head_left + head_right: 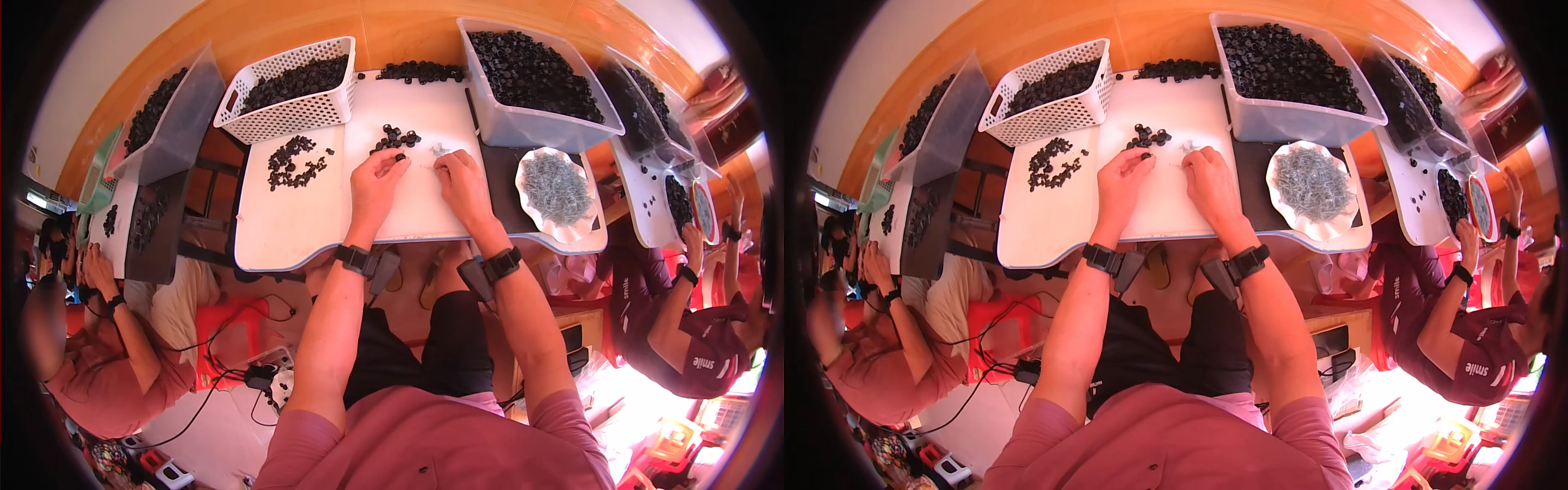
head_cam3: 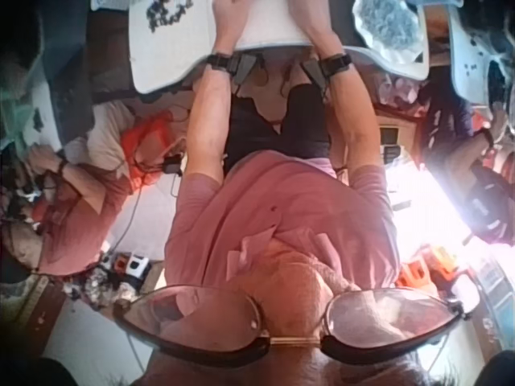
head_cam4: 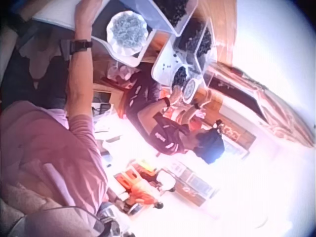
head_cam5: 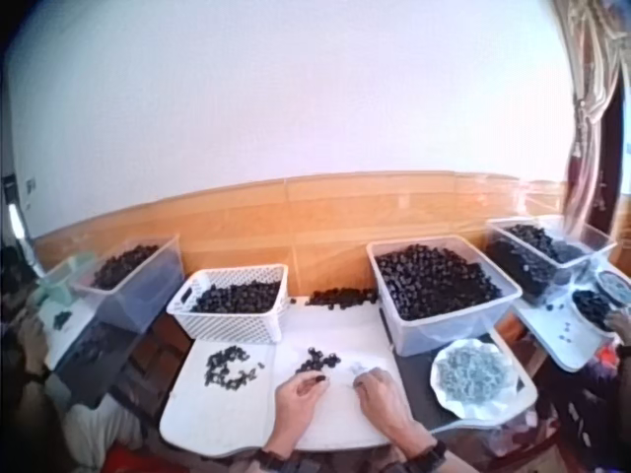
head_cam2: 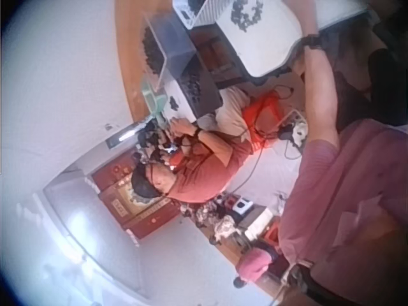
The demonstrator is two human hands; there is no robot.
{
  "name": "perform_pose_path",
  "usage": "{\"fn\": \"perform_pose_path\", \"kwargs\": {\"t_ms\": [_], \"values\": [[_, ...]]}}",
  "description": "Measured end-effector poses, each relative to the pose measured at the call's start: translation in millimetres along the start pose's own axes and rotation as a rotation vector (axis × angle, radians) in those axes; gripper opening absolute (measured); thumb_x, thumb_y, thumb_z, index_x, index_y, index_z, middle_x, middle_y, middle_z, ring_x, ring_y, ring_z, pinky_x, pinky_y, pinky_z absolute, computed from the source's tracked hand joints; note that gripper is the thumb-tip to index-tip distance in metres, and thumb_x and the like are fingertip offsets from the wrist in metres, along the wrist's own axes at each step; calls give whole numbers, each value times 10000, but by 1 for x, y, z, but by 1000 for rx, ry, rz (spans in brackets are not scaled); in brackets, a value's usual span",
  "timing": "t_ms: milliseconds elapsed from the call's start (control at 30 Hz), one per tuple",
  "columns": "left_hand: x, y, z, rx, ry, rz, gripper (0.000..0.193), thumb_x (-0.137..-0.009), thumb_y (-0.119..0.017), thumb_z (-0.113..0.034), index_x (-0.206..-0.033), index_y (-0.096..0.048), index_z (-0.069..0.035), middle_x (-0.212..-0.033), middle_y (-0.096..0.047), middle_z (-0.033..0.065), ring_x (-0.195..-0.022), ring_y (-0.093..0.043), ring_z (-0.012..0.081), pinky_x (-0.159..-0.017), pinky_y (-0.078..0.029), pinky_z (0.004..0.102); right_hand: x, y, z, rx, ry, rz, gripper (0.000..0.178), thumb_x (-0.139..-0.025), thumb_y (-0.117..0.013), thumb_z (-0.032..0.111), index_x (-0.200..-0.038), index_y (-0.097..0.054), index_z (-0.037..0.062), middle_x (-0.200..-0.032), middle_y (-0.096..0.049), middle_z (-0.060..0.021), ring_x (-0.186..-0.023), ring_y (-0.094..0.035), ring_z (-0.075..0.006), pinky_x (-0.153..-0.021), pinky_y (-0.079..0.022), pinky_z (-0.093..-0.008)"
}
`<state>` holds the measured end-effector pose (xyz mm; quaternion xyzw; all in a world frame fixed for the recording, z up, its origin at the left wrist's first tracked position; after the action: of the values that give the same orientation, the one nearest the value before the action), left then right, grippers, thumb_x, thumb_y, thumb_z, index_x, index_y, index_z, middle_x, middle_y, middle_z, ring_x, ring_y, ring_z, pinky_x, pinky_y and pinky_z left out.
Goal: Manually assembling small black plastic components by hand at a workstation.
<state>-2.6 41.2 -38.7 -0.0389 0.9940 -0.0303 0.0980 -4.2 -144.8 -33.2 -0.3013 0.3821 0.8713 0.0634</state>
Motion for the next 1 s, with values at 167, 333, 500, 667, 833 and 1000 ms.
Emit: {"fn": "perform_pose_path", "kwargs": {"t_ms": [167,333,500,667,833,1000], "values": [[6,0,2,-59,-23,-72,224,-929,-762,-77,-1135,-733,7,-988,-746,56,-872,-667,111,-817,-556,263,3,0,6,-161,-69,-70,44,-908,-648,5,-947,-669,3,-922,-662,-194,-905,-652,-401,-806,-528,-477],[8,-4,-17,-393,-150,-36,243,-881,-807,-143,-1091,-770,-26,-947,-731,62,-831,-650,124,-777,-542,278,15,8,-1,-192,-136,-97,53,-921,-634,7,-966,-663,6,-926,-685,-200,-847,-675,-397,-754,-543,-461],[-59,38,-75,-612,-344,-125,251,-865,-806,-139,-1074,-765,-5,-923,-727,94,-769,-651,155,-721,-544,297,14,4,3,-244,-205,-110,54,-923,-633,15,-971,-658,10,-877,-692,-204,-791,-686,-394,-705,-546,-450],[-98,46,-108,-833,-597,-134,429,-825,-758,-43,-1244,-667,-34,-1169,-663,207,-1098,-616,386,-989,-483,447,5,7,3,-269,-210,-162,70,-920,-639,18,-985,-664,20,-860,-695,-204,-773,-690,-391,-703,-550,-438],[-62,18,-50,-752,-357,90,203,-866,-730,-65,-1060,-758,-14,-964,-714,160,-835,-681,307,-776,-546,392,7,6,-2,-294,-269,-173,75,-916,-647,29,-987,-667,18,-881,-702,-206,-788,-696,-383,-712,-553,-434],[-50,20,-22,-811,-210,1,168,-888,-707,-57,-1042,-769,-29,-965,-720,153,-797,-680,292,-757,-550,388,7,4,1,-334,-318,-149,83,-904,-665,39,-983,-666,12,-885,-705,-197,-784,-696,-373,-714,-554,-432]]}}
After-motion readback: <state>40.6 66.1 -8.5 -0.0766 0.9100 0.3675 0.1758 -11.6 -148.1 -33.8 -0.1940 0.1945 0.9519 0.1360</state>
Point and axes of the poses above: each hand's wrist, its own x-axis away from the middle knuckle, its own y-axis out of the back of the hand, z = x × y, the point moved 2 cm from there along -x, towards the middle knuckle
